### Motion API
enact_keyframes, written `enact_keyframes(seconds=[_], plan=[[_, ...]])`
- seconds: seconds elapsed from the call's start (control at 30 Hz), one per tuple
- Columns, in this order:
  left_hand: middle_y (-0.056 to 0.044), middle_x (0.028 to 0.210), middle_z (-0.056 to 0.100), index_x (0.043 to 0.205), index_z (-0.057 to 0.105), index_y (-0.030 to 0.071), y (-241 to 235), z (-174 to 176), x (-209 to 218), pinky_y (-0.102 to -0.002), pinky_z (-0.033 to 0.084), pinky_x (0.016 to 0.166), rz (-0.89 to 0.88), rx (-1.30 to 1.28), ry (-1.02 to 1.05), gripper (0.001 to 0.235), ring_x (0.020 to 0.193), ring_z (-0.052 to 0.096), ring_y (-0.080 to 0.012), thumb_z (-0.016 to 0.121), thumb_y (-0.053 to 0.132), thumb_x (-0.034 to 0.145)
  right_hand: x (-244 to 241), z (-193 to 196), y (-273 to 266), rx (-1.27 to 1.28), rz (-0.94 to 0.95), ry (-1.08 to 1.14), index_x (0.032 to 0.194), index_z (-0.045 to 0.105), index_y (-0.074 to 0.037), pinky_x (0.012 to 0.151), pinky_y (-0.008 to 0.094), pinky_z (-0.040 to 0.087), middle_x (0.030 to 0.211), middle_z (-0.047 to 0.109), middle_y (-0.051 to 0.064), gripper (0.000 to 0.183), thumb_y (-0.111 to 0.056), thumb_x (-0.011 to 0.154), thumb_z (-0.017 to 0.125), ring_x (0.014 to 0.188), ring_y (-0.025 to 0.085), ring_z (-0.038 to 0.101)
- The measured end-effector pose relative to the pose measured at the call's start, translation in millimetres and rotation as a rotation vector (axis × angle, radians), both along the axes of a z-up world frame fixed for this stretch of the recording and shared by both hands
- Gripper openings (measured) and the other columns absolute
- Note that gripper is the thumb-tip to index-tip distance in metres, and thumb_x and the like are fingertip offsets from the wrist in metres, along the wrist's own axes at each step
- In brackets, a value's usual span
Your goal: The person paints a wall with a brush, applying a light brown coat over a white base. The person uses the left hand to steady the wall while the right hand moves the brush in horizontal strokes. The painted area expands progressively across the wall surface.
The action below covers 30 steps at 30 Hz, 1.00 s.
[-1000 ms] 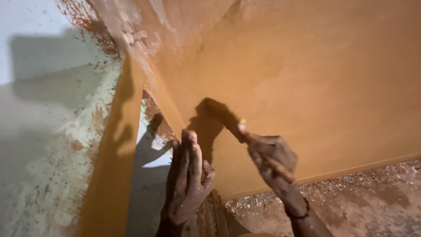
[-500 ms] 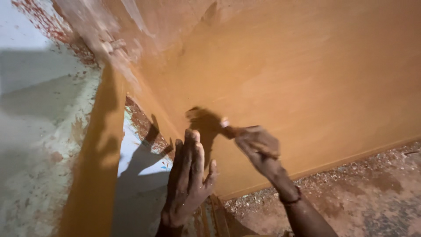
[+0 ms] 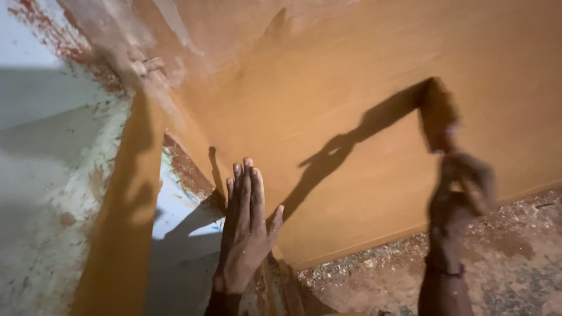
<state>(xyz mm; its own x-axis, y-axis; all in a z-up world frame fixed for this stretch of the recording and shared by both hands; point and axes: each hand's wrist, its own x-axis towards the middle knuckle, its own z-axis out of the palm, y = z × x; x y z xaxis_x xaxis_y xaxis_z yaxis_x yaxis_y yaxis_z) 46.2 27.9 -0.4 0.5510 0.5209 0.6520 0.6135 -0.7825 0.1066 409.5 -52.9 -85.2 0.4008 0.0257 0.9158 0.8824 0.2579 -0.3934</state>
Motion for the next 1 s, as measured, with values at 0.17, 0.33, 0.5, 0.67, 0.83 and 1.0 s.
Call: enact_keyframes(seconds=[0.17,0.33,0.5,0.67,0.83,1.0], plan=[[-0.031,0.165,0.019,0.160,0.011,-0.005,-2,8,6,-0.058,0.023,0.127,0.002,0.149,-0.057,0.092,0.155,0.021,-0.0444,0.068,0.031,0.097,-101,19,17,-0.039,0.662,0.046,0.106,0.067,-0.009,0.056,0.022,0.056,0.100,0.073,0.007,0.016,-0.023,0.109,0.060,0.076,0.009,0.069],[-0.033,0.164,0.021,0.160,0.013,-0.007,-11,18,9,-0.060,0.029,0.127,0.037,0.245,-0.085,0.088,0.155,0.025,-0.0474,0.067,0.024,0.097,-117,21,9,-0.173,0.689,-0.025,0.105,0.067,-0.011,0.061,0.022,0.059,0.105,0.075,0.010,0.015,-0.026,0.106,0.066,0.084,0.010,0.072],[-0.032,0.164,0.024,0.159,0.016,-0.007,-12,22,21,-0.059,0.029,0.126,0.030,0.234,-0.087,0.086,0.154,0.027,-0.0469,0.067,0.025,0.097,-21,1,30,-0.094,0.451,0.148,0.113,0.068,-0.009,0.062,0.022,0.058,0.106,0.073,0.011,0.015,-0.023,0.109,0.071,0.084,0.011,0.069],[-0.031,0.163,0.025,0.158,0.016,-0.006,-11,17,31,-0.059,0.029,0.125,0.046,0.202,-0.048,0.087,0.153,0.028,-0.0462,0.068,0.024,0.095,74,-25,-5,0.078,0.038,0.066,0.121,0.063,-0.002,0.088,0.028,0.057,0.113,0.065,0.012,0.020,-0.020,0.114,0.070,0.098,0.016,0.062],[-0.033,0.163,0.024,0.158,0.016,-0.006,-11,15,43,-0.060,0.030,0.124,0.048,0.203,-0.025,0.088,0.153,0.026,-0.0463,0.068,0.026,0.095,94,6,-15,0.055,-0.128,0.013,0.118,0.065,0.002,0.081,0.031,0.061,0.110,0.069,0.015,0.018,-0.013,0.118,0.074,0.094,0.021,0.067],[-0.032,0.163,0.025,0.159,0.017,-0.005,-19,27,63,-0.061,0.031,0.124,0.083,0.247,-0.052,0.090,0.153,0.028,-0.0471,0.072,0.024,0.094,19,44,3,0.081,0.570,0.071,0.105,0.065,-0.006,0.062,0.023,0.054,0.094,0.071,0.007,0.012,-0.017,0.101,0.070,0.075,0.006,0.066]])
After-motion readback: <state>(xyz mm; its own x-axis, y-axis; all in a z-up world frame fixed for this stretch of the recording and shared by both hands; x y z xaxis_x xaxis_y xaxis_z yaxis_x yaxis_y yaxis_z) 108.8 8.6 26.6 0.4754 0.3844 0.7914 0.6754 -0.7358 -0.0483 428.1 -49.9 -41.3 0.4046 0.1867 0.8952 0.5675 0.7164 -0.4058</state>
